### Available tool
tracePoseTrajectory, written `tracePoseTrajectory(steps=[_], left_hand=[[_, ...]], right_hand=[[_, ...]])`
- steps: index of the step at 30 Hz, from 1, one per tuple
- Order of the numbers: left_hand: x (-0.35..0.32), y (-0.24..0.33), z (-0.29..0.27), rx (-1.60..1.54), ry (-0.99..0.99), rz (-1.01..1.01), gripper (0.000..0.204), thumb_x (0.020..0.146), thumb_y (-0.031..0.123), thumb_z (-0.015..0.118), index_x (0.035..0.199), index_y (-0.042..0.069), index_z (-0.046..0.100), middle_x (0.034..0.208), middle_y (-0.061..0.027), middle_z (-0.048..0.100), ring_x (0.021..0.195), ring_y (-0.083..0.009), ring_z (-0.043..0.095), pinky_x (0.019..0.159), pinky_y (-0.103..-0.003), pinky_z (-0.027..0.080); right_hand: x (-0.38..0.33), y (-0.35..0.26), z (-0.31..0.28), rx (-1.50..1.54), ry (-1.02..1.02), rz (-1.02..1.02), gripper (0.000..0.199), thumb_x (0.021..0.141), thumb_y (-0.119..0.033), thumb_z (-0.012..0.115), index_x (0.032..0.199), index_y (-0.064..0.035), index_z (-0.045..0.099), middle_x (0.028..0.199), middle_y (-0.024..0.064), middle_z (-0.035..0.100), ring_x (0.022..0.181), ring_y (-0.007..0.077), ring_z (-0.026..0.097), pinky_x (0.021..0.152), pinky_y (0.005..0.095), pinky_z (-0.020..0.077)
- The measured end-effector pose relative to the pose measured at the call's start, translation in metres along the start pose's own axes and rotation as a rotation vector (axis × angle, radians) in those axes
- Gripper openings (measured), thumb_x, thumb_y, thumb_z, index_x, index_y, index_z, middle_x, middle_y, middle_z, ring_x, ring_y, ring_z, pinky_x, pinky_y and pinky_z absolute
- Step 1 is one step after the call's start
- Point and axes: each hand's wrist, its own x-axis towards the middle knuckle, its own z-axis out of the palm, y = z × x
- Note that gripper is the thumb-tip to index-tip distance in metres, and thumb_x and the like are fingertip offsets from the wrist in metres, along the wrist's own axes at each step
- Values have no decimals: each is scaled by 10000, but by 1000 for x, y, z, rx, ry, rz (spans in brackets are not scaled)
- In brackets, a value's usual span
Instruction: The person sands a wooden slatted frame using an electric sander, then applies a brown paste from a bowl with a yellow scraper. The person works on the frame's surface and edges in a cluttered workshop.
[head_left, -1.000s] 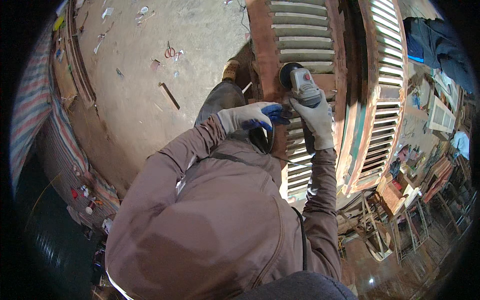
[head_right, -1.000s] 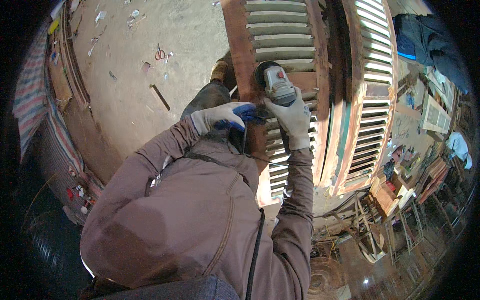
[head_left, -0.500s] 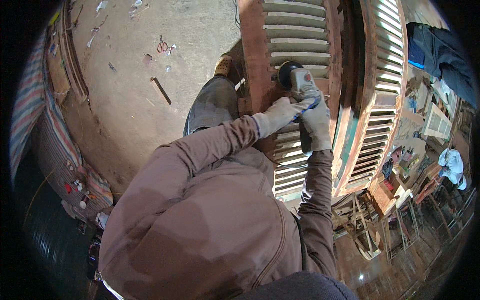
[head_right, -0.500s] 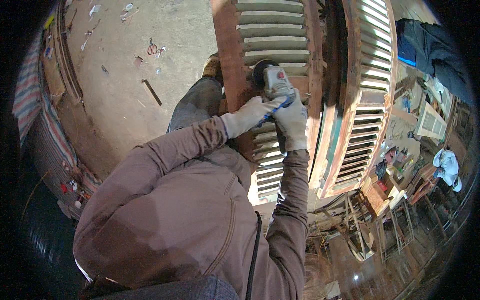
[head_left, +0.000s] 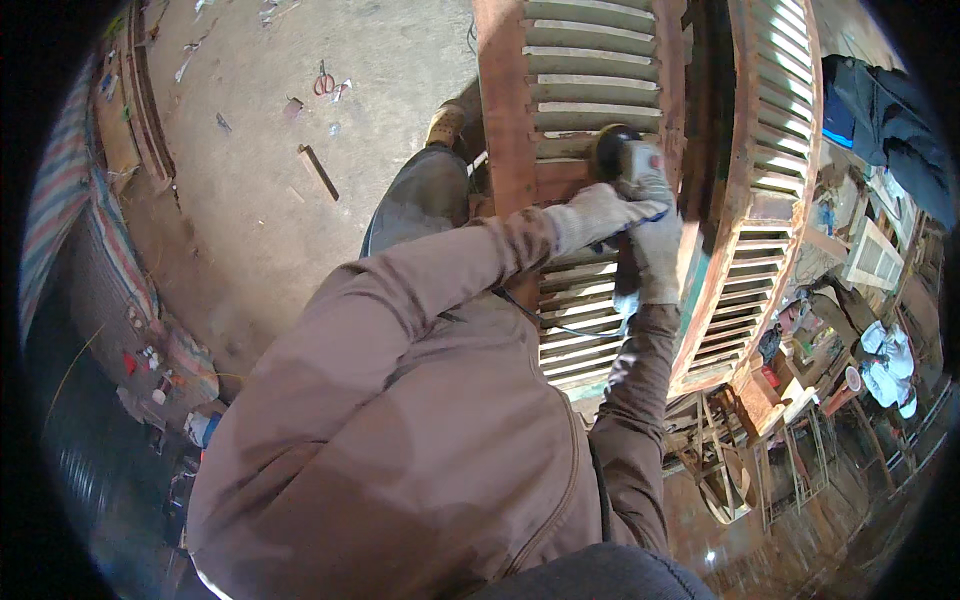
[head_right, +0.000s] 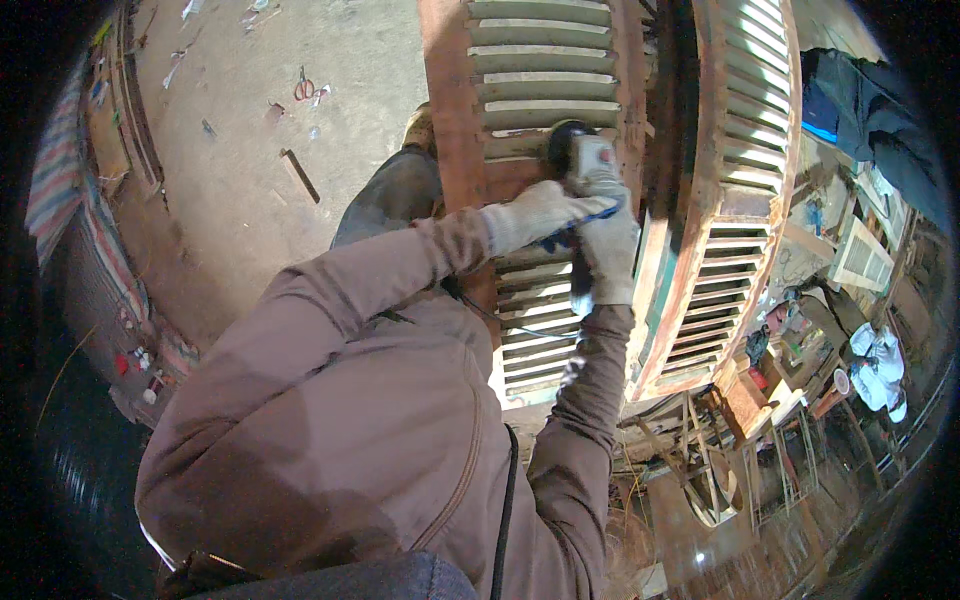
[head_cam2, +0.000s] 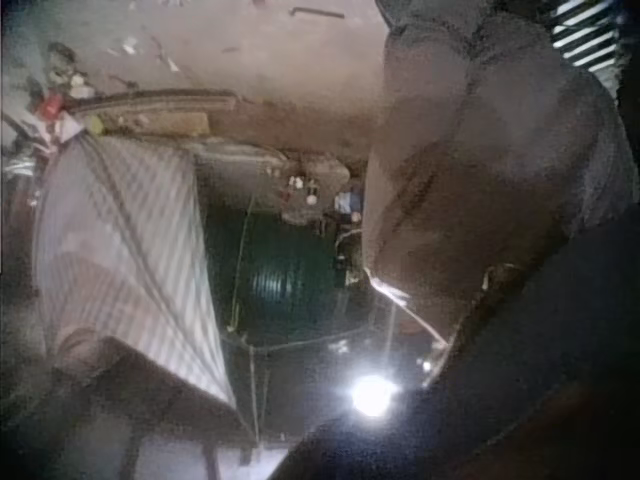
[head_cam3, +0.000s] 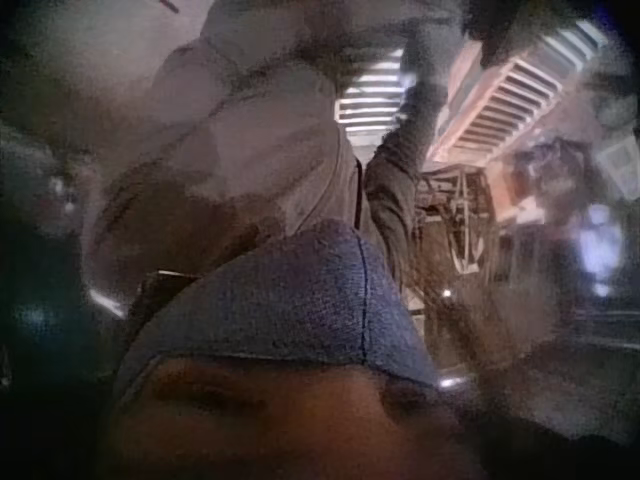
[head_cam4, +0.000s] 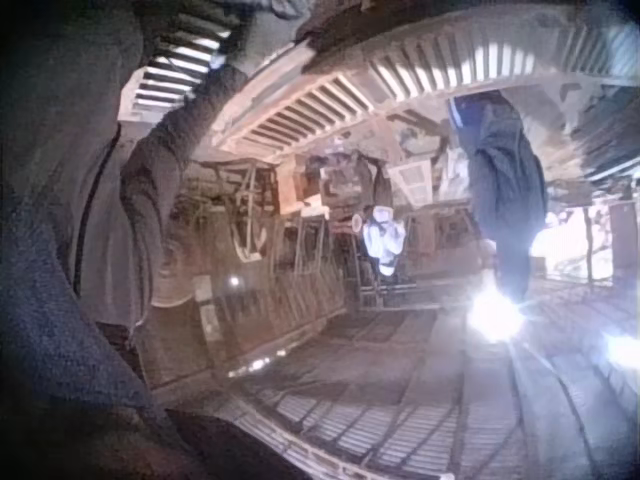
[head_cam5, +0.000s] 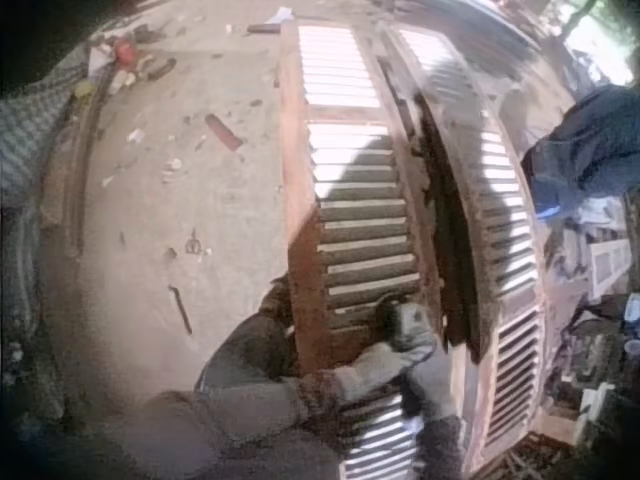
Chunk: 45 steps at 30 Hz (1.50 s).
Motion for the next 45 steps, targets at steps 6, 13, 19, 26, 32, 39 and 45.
tracePoseTrajectory(steps=[6, 13, 19, 26, 32, 39, 45], left_hand=[[-56, -57, -28, -398, 281, 155, 581, 834, 500, 844, 1108, -1, 733, 880, -65, 719, 670, -135, 680, 544, -290, 543], [-17, -39, -9, -275, 127, 175, 535, 875, 419, 826, 1173, -14, 727, 956, -40, 742, 718, -132, 696, 633, -304, 584], [35, 12, 32, -134, 55, 77, 597, 801, 523, 851, 1062, -7, 766, 872, -76, 742, 695, -170, 692, 624, -313, 563], [16, 7, 11, -21, 114, 41, 656, 765, 610, 845, 923, -21, 763, 784, -80, 723, 625, -162, 671, 561, -312, 537], [-25, -64, -50, -168, 234, 185, 537, 892, 423, 795, 1085, -75, 729, 958, -89, 755, 847, -165, 731, 697, -306, 591], [-15, -27, -49, -389, 139, 138, 523, 884, 392, 820, 1215, 4, 701, 1051, -86, 744, 838, -201, 723, 651, -334, 599], [59, 10, 9, -200, 118, 97, 658, 776, 536, 874, 1156, 18, 731, 1005, -86, 742, 851, -184, 712, 740, -361, 591]], right_hand=[[-38, -64, 43, -221, -153, -149, 772, 713, -537, 841, 1273, -86, 560, 989, 255, 737, 954, 460, 716, 803, 522, 557], [-18, -26, 24, -200, -28, -125, 785, 729, -498, 854, 1326, -66, 583, 1036, 238, 744, 1003, 416, 722, 832, 491, 560], [6, -10, -26, -81, -73, 3, 673, 769, -418, 840, 1290, -49, 627, 1094, 201, 752, 1002, 349, 741, 842, 430, 564], [12, 7, -6, 22, 20, -79, 595, 770, -360, 845, 1239, -57, 639, 1046, 199, 759, 986, 341, 749, 825, 434, 571], [-19, -70, 46, -215, -96, -244, 784, 774, -485, 810, 1368, -44, 552, 1018, 281, 729, 993, 454, 710, 845, 509, 562], [10, -78, 32, -268, -109, -207, 853, 735, -558, 818, 1370, -47, 563, 1040, 284, 726, 1032, 459, 698, 885, 509, 547], [50, -13, -20, -275, -33, -66, 741, 758, -482, 826, 1327, -64, 599, 1114, 202, 746, 1062, 385, 719, 881, 458, 554]])
